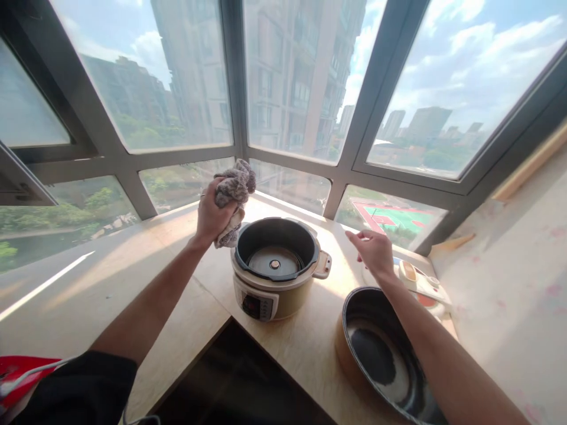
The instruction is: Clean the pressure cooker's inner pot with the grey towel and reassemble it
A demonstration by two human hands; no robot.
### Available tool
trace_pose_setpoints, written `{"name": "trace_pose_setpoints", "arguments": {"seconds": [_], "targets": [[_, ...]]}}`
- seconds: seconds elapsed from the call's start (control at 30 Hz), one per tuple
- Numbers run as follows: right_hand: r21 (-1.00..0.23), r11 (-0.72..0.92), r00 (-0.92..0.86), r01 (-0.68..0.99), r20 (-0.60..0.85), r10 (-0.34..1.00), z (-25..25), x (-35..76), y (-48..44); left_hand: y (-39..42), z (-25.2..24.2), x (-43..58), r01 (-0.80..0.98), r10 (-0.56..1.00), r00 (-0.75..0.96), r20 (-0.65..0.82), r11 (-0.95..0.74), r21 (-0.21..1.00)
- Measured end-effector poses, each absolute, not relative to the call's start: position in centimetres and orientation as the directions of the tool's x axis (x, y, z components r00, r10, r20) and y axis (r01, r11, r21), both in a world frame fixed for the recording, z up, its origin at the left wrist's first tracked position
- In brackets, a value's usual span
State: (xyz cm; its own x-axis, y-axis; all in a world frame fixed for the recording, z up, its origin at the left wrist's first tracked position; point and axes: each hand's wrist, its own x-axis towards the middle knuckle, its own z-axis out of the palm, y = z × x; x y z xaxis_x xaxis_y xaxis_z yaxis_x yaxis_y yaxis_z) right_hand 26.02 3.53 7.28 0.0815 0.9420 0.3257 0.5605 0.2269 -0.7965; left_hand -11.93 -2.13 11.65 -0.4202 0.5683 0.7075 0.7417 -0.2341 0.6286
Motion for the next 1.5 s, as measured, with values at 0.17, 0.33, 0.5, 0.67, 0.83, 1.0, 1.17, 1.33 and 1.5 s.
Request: {"name": "trace_pose_setpoints", "arguments": {"seconds": [0.17, 0.33, 0.5, 0.67, 0.83, 1.0, 1.17, 1.33, 1.5], "targets": [[-0.655, 0.185, -0.038, 0.732, 0.232, 0.972, 8.4, 26.3, 4.4, -0.5, 12.6, -10.7, 0.888, 0.744, -0.236, 0.625, -0.095, 0.449], [-0.749, 0.333, -0.327, 0.572, 0.164, 0.931, 6.2, 23.8, 6.6, 0.7, 12.4, -9.4, 0.991, 0.846, -0.04, 0.532, -0.036, 0.132], [-0.733, 0.3, -0.332, 0.611, 0.107, 0.937, 4.0, 19.9, 7.4, 1.9, 10.6, -8.1, 0.97, 0.924, 0.216, 0.315, -0.168, -0.174], [-0.687, 0.355, -0.383, 0.633, 0.121, 0.916, 2.6, 17.9, 7.2, 2.9, 8.7, -7.1, 0.903, 0.92, 0.354, 0.17, -0.289, -0.318], [-0.706, 0.338, -0.33, 0.623, 0.156, 0.931, 1.8, 18.3, 6.7, 3.1, 8.1, -6.6, 0.833, 0.896, 0.441, 0.047, -0.389, -0.394], [-0.699, 0.332, -0.313, 0.634, 0.16, 0.936, 2.0, 18.4, 6.3, 2.8, 8.3, -6.4, 0.777, 0.867, 0.477, -0.145, -0.493, -0.393], [-0.671, 0.275, -0.285, 0.689, 0.098, 0.953, 2.5, 18.1, 5.9, 2.8, 8.8, -5.5, 0.788, 0.84, 0.374, -0.393, -0.512, -0.343], [-0.658, 0.243, -0.253, 0.713, 0.081, 0.964, 2.8, 18.1, 5.5, 2.6, 9.4, -4.4, 0.863, 0.819, 0.264, -0.509, -0.437, -0.255], [-0.666, 0.21, -0.25, 0.716, 0.036, 0.968, 3.3, 18.0, 5.2, 3.8, 10.3, -3.8, 0.913, 0.535, 0.228, -0.813, -0.407, -0.012]]}}
